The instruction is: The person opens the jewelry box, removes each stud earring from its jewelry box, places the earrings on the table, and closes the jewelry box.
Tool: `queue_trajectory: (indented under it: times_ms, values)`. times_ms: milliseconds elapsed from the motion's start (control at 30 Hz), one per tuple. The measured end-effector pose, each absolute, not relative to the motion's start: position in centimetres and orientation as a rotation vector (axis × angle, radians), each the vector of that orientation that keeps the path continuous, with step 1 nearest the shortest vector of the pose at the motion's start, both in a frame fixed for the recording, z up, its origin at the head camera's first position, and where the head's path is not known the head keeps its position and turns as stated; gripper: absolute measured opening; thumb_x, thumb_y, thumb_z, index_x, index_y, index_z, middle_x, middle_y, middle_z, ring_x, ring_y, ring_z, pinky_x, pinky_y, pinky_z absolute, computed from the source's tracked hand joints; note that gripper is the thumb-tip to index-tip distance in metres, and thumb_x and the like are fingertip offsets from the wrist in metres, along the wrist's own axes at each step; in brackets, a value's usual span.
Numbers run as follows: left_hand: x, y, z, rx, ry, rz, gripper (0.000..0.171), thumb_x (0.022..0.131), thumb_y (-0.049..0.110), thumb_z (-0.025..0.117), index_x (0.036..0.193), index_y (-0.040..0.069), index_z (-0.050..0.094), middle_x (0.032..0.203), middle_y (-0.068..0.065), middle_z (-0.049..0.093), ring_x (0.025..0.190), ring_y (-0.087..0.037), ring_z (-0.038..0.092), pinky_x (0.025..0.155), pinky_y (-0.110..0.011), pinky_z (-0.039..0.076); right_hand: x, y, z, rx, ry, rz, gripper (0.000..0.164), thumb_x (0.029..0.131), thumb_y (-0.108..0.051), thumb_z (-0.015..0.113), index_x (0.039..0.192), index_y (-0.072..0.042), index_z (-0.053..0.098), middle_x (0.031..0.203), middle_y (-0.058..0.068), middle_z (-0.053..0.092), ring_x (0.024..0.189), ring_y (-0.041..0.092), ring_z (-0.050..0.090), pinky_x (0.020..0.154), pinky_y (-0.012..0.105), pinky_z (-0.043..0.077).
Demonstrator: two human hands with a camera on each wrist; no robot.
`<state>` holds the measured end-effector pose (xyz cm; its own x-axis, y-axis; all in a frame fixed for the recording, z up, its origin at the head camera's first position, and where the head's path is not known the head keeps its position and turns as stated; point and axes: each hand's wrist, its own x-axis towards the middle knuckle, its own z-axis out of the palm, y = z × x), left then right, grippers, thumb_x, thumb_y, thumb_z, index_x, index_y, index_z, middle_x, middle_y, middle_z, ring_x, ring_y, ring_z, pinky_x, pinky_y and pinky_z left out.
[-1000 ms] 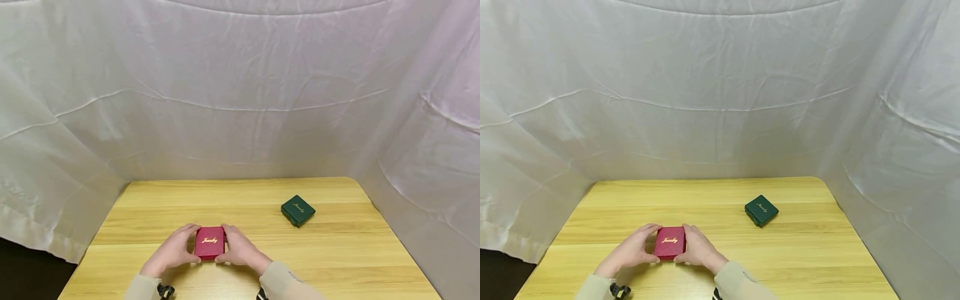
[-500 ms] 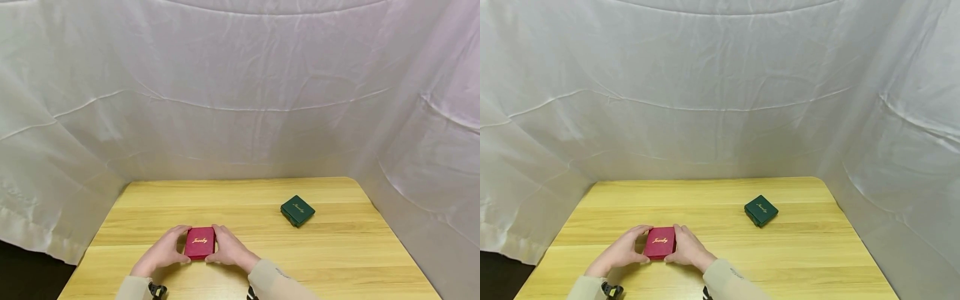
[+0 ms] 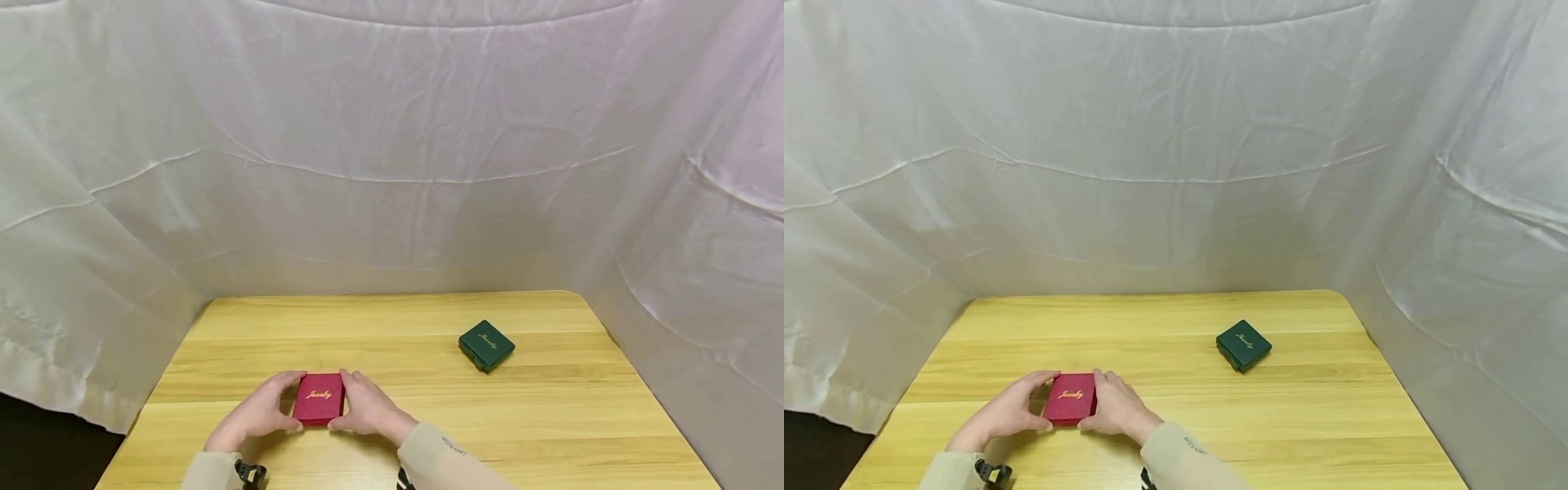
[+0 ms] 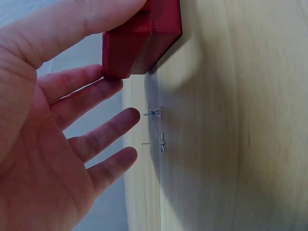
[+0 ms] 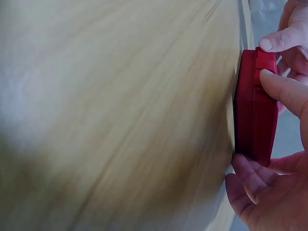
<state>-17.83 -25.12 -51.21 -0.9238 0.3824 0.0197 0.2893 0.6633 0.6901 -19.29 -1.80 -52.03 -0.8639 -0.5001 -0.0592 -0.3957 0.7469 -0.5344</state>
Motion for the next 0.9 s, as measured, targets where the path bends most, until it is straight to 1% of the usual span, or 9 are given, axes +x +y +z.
queue_trajectory:
  times_ms: [100, 267, 367, 500, 600, 733, 833, 900]
  values:
    - [-17.8, -25.2, -51.2, 0.546, 2.753, 1.097, 0.089, 0.062, 0.015, 0.091, 0.137, -0.007, 0.049, 0.133, -0.021, 0.054, 0.123, -0.043, 0.048, 0.103, -0.062, 0.034, -19.2, -1.8, -52.0, -0.718, 2.756, -0.745, 0.103, 0.07, -0.041, 0.088, 0.149, -0.001, 0.036, 0.131, 0.015, 0.055, 0.119, 0.028, 0.054, 0.101, 0.041, 0.044]
    - [-17.7, -25.3, -51.1, 0.557, 2.744, 1.089, 0.09, 0.062, 0.016, 0.092, 0.137, -0.008, 0.048, 0.135, -0.024, 0.053, 0.124, -0.045, 0.047, 0.103, -0.063, 0.033, -19.2, -1.7, -51.9, -0.748, 2.756, -0.726, 0.102, 0.071, -0.041, 0.087, 0.149, 0.0, 0.035, 0.128, 0.013, 0.056, 0.115, 0.025, 0.056, 0.1, 0.038, 0.045]
    - [-17.7, -25.3, -51.0, 0.572, 2.74, 1.085, 0.09, 0.062, 0.015, 0.092, 0.137, -0.008, 0.048, 0.134, -0.024, 0.053, 0.123, -0.045, 0.048, 0.103, -0.063, 0.034, -19.2, -1.7, -51.9, -0.753, 2.741, -0.723, 0.104, 0.072, -0.042, 0.087, 0.15, -0.001, 0.032, 0.132, 0.015, 0.054, 0.121, 0.028, 0.053, 0.103, 0.039, 0.043]
    - [-17.6, -25.3, -51.0, 0.563, 2.747, 1.069, 0.095, 0.062, 0.015, 0.093, 0.141, -0.006, 0.045, 0.136, -0.026, 0.051, 0.125, -0.046, 0.046, 0.102, -0.064, 0.034, -19.2, -1.5, -51.8, -0.741, 2.704, -0.751, 0.108, 0.072, -0.043, 0.086, 0.153, -0.002, 0.027, 0.142, 0.018, 0.048, 0.132, 0.033, 0.044, 0.108, 0.043, 0.038]
    - [-17.4, -25.3, -50.9, 0.543, 2.741, 1.08, 0.1, 0.06, 0.016, 0.093, 0.144, -0.005, 0.042, 0.139, -0.028, 0.047, 0.127, -0.049, 0.043, 0.103, -0.066, 0.032, -19.3, -1.1, -51.9, -0.753, 2.671, -0.796, 0.11, 0.072, -0.042, 0.087, 0.154, -0.003, 0.024, 0.144, 0.017, 0.047, 0.134, 0.033, 0.041, 0.109, 0.043, 0.036]
    - [-17.2, -25.4, -50.7, 0.49, 2.726, 1.1, 0.102, 0.063, 0.024, 0.093, 0.146, -0.001, 0.04, 0.142, -0.029, 0.044, 0.128, -0.05, 0.041, 0.102, -0.067, 0.031, -19.4, -0.2, -51.9, -0.797, 2.627, -0.856, 0.108, 0.074, -0.04, 0.086, 0.154, -0.002, 0.023, 0.141, 0.015, 0.049, 0.131, 0.028, 0.044, 0.108, 0.041, 0.037]
    - [-17.1, -25.3, -50.5, 0.435, 2.733, 1.104, 0.1, 0.067, 0.031, 0.09, 0.148, 0.002, 0.039, 0.143, -0.028, 0.042, 0.127, -0.048, 0.043, 0.102, -0.066, 0.033, -19.4, 1.0, -51.7, -0.802, 2.596, -0.884, 0.105, 0.076, -0.04, 0.084, 0.154, -0.004, 0.024, 0.143, 0.014, 0.047, 0.133, 0.029, 0.043, 0.109, 0.044, 0.036]
    - [-17.0, -25.2, -50.2, 0.41, 2.749, 1.105, 0.097, 0.071, 0.035, 0.088, 0.148, 0.003, 0.039, 0.144, -0.027, 0.042, 0.127, -0.047, 0.044, 0.101, -0.065, 0.035, -19.4, 1.9, -51.5, -0.789, 2.587, -0.898, 0.102, 0.077, -0.041, 0.083, 0.154, -0.007, 0.026, 0.147, 0.014, 0.043, 0.137, 0.032, 0.037, 0.11, 0.048, 0.033]
